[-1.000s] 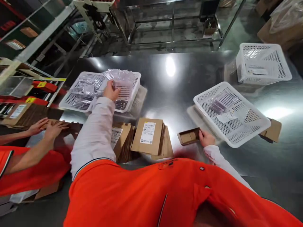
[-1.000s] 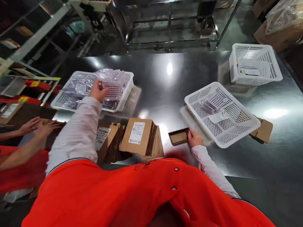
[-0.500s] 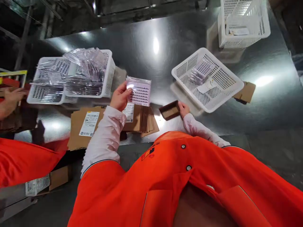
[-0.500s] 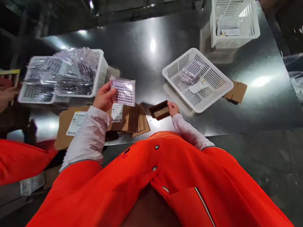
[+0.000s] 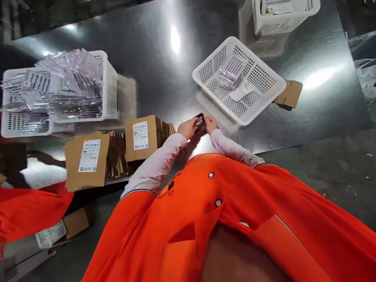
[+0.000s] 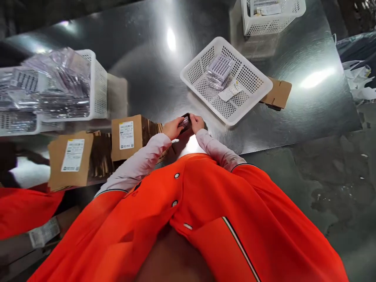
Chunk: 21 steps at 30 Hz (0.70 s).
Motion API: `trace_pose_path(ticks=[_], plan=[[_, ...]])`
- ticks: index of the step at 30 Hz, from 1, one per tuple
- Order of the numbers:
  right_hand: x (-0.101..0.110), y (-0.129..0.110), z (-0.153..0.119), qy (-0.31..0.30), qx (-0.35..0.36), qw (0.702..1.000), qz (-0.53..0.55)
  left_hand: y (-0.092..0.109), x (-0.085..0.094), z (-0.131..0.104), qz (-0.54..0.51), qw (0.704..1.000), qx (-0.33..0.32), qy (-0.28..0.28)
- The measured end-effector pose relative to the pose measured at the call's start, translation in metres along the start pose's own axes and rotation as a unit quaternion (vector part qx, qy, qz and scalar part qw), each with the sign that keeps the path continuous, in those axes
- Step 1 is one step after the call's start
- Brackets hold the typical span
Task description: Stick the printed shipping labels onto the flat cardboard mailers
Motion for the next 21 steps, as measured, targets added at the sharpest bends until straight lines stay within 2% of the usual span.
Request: trace_pose_path(ticks=[2, 4, 8, 14, 16, 18, 21], plan=[[0.000, 0.001, 0.001, 0.049, -0.015, 0.999, 0.017, -0.003, -0.008, 0.006, 0.011, 1.000, -0.003, -0.027], [-0.002, 0.001, 0.001, 0.087, -0.023, 0.995, 0.030, -0.004, -0.011, 0.007, 0.027, 0.999, -0.023, -0.023], [-0.006, -0.005, 0.001, 0.101, 0.004, 0.995, 0.009, -0.004, -0.006, -0.006, 0.080, 0.996, -0.033, 0.033], [-0.004, -0.013, 0.000, 0.106, 0.019, 0.993, -0.040, 0.000, -0.008, -0.020, 0.080, 0.996, -0.006, 0.044], [-0.002, -0.021, 0.001, 0.060, 0.059, 0.993, -0.084, -0.002, -0.009, -0.020, 0.071, 0.996, 0.004, 0.045], [-0.002, -0.030, 0.004, -0.031, 0.120, 0.982, -0.144, -0.005, -0.011, -0.021, 0.059, 0.997, 0.015, 0.048], [0.001, -0.044, 0.007, -0.172, 0.207, 0.932, -0.244, -0.011, -0.016, -0.024, 0.045, 0.997, 0.013, 0.055]])
Point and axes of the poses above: each hand's wrist, its own z-axis towards the middle knuckle, its own x-axis out of the back of the hand, y = z × x, the point moved 6 cm from there along z, towards the middle knuckle, and after that the axes turned 2 degrees about -x, right-handed, at the moved point
